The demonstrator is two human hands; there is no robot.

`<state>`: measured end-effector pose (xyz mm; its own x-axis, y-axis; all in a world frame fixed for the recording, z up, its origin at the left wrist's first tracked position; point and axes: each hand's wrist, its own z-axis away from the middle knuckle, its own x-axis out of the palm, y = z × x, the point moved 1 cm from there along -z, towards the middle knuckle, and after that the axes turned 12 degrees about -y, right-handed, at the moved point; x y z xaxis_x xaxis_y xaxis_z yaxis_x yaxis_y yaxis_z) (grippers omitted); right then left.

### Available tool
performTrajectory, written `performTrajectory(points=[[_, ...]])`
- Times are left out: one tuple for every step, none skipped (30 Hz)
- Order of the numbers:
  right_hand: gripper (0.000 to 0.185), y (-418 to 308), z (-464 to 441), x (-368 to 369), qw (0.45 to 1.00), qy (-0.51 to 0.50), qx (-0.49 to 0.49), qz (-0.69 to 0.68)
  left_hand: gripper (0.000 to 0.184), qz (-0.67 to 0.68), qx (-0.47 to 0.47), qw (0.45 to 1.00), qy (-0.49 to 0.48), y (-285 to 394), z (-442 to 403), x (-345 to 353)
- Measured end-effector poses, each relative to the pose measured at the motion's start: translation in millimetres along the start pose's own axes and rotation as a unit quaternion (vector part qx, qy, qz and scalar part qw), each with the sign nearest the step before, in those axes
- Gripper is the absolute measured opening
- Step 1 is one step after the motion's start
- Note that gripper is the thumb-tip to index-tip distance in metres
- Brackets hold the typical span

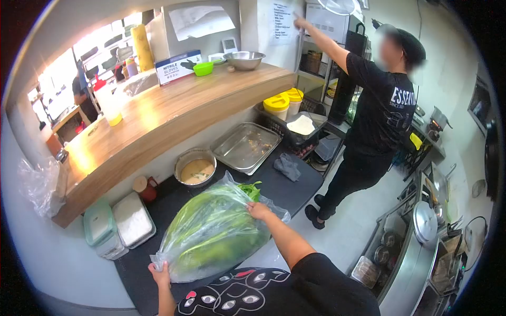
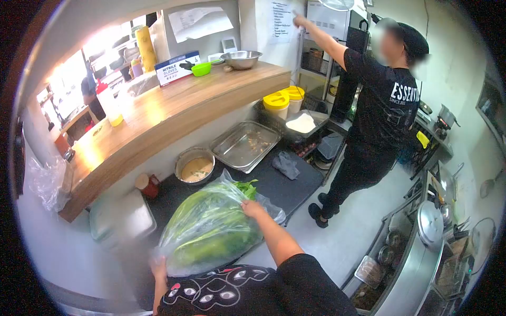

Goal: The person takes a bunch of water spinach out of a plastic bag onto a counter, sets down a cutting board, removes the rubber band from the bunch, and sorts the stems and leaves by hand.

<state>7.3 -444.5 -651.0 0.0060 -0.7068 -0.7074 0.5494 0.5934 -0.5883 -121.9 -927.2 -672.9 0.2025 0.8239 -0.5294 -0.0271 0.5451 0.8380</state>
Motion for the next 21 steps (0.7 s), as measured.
performTrajectory(points=[[0.044, -1, 0, 0, 1.0, 0.007, 0.001, 0.004, 0.06, -0.03, -0.009, 0.999, 0.027, 3, 2, 0], [0.043, -2, 0, 0, 1.0, 0.015, 0.003, 0.009, 0.06, -0.001, -0.097, 0.995, -0.001, 21, 10, -3], [0.042, -3, 0, 0, 1.0, 0.022, 0.006, 0.013, 0.06, 0.028, -0.185, 0.982, -0.03, 52, 22, -7], [0.04, -5, 3, -3, 0.999, 0.03, 0.019, -0.002, 0.06, 0.057, -0.271, 0.959, -0.058, 68, 30, -8], [0.039, -9, 8, -7, 0.999, 0.038, 0.033, -0.017, 0.058, 0.089, -0.275, 0.955, -0.064, 67, 32, -7], [0.038, -11, 11, -10, 0.997, 0.046, 0.046, -0.032, 0.056, 0.122, -0.279, 0.95, -0.07, 63, 33, -6], [0.036, -7, 11, -12, 0.993, 0.08, 0.064, -0.054, 0.054, 0.154, -0.283, 0.944, -0.076, 57, 35, -6], [0.035, -1, 8, -14, 0.987, 0.114, 0.082, -0.076, 0.049, 0.151, -0.235, 0.958, -0.065, 39, 30, -6], [0.033, 5, 5, -14, 0.979, 0.146, 0.1, -0.098, 0.044, 0.148, -0.186, 0.97, -0.055, 11, 21, -5], [0.033, 13, 0, -13, 0.981, 0.142, 0.107, -0.077, 0.04, 0.145, -0.138, 0.979, -0.045, -5, 15, -5], [0.033, 20, -3, -12, 0.982, 0.138, 0.114, -0.055, 0.035, 0.158, -0.124, 0.979, -0.042, -8, 16, -6], [0.032, 27, -7, -10, 0.983, 0.134, 0.12, -0.034, 0.031, 0.17, -0.11, 0.979, -0.039, -11, 16, -6], [0.033, 32, -12, -7, 0.989, 0.096, 0.113, -0.012, 0.026, 0.182, -0.096, 0.978, -0.035, -14, 17, -7], [0.034, 32, -14, -7, 0.993, 0.058, 0.105, 0.01, 0.025, 0.2, -0.092, 0.975, -0.021, -19, 16, -6], [0.034, 30, -13, -7, 0.995, 0.02, 0.096, 0.032, 0.024, 0.218, -0.088, 0.972, -0.007, -27, 11, -4], [0.036, 27, -12, -6, 0.995, 0.019, 0.093, 0.019, 0.022, 0.235, -0.083, 0.968, 0.008, -35, 8, -2], [0.038, 20, -7, -7, 0.996, 0.019, 0.09, 0.006, 0.023, 0.242, -0.084, 0.967, 0.009, -33, 10, -2], [0.04, 15, -2, -8, 0.996, 0.019, 0.087, -0.008, 0.023, 0.248, -0.085, 0.965, 0.011, -32, 12, -3], [0.042, 14, 1, -9, 0.997, 0.007, 0.077, -0.012, 0.023, 0.254, -0.085, 0.963, 0.012, -30, 13, -4], [0.044, 15, 4, -10, 0.998, -0.005, 0.067, -0.017, 0.023, 0.249, -0.085, 0.964, 0.027, -29, 16, -5], [0.047, 17, 6, -10, 0.998, -0.016, 0.059, -0.024, 0.024, 0.243, -0.085, 0.965, 0.041, -30, 17, -5]])
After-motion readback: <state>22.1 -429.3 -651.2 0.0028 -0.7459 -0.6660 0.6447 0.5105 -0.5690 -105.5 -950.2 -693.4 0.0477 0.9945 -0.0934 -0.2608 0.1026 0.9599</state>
